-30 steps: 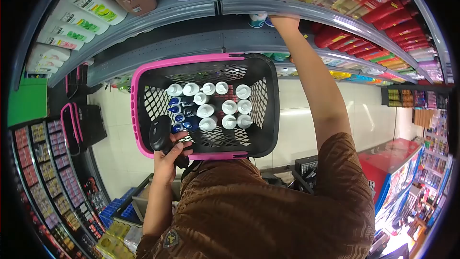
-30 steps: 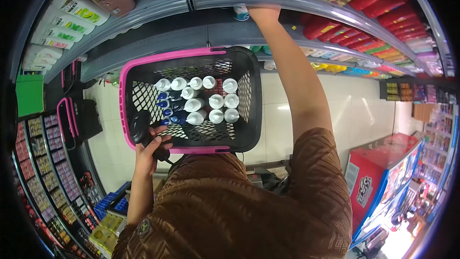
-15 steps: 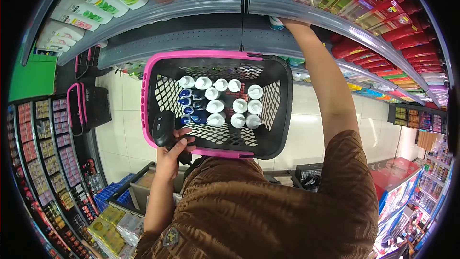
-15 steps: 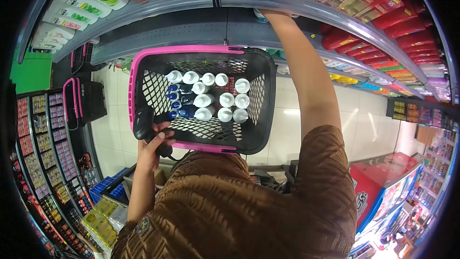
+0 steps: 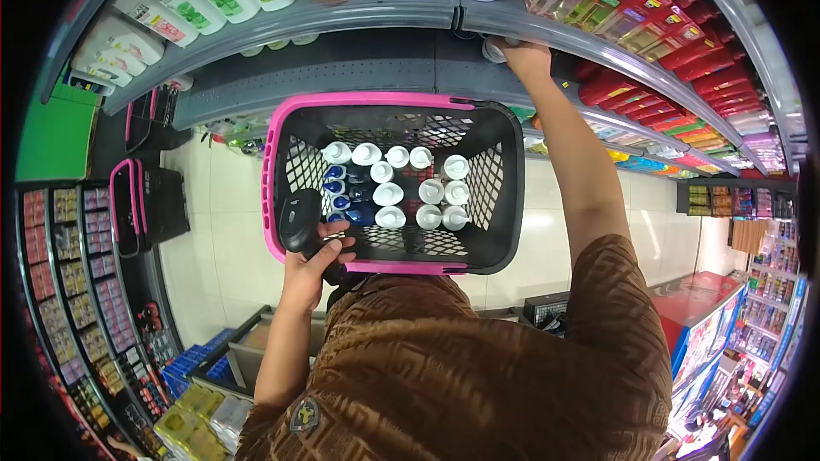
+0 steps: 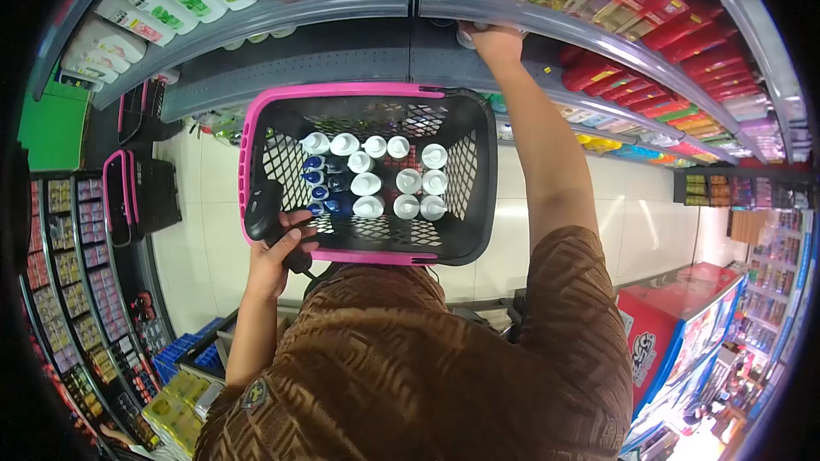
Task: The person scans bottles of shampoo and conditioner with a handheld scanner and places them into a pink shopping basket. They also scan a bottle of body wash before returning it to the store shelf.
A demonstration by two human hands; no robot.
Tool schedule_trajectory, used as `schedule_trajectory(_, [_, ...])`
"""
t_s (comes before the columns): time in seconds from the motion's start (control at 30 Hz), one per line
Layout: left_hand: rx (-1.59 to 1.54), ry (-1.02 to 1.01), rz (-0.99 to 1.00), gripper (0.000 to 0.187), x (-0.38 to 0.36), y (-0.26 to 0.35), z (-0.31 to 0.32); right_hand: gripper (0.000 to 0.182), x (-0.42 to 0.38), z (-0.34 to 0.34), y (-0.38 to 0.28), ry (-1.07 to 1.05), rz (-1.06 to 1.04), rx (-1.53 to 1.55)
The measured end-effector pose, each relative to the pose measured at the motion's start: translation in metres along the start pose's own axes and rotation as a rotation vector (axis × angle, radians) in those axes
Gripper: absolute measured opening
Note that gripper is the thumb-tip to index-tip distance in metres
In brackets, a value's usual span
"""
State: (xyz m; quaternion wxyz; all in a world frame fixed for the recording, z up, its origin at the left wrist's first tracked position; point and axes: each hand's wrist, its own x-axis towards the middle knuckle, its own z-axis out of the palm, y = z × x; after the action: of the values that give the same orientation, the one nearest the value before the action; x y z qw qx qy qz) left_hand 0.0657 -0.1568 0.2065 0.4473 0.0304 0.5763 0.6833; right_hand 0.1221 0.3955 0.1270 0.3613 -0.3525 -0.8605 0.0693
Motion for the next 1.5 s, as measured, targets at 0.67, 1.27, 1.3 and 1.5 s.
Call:
schedule_trajectory(0.67, [-0.006, -0.276, -0.07, 0.024, 0.072, 0.036, -0.015, 0.046, -0.175, -0.224, -0.189, -0.28, 1.19, 1.212])
schedule_trajectory(1.27, [-0.003, -0.132, -0.074, 0.015, 0.076, 0.05, -0.136, 0.071, -0.269, -0.004, -0.181, -0.511, 0.559, 0.213])
schedule_trajectory(1.3, [0.01, -0.128, -0.072, 0.015, 0.076, 0.05, -0.138, 0.071, -0.272, 0.004, -0.181, -0.511, 0.557, 0.213])
schedule_trajectory(1.5, [0.033, -0.061, -0.081, 0.014, 0.067, 0.057, -0.133, 0.072, -0.291, 0.062, -0.174, -0.728, 0.532, 0.061])
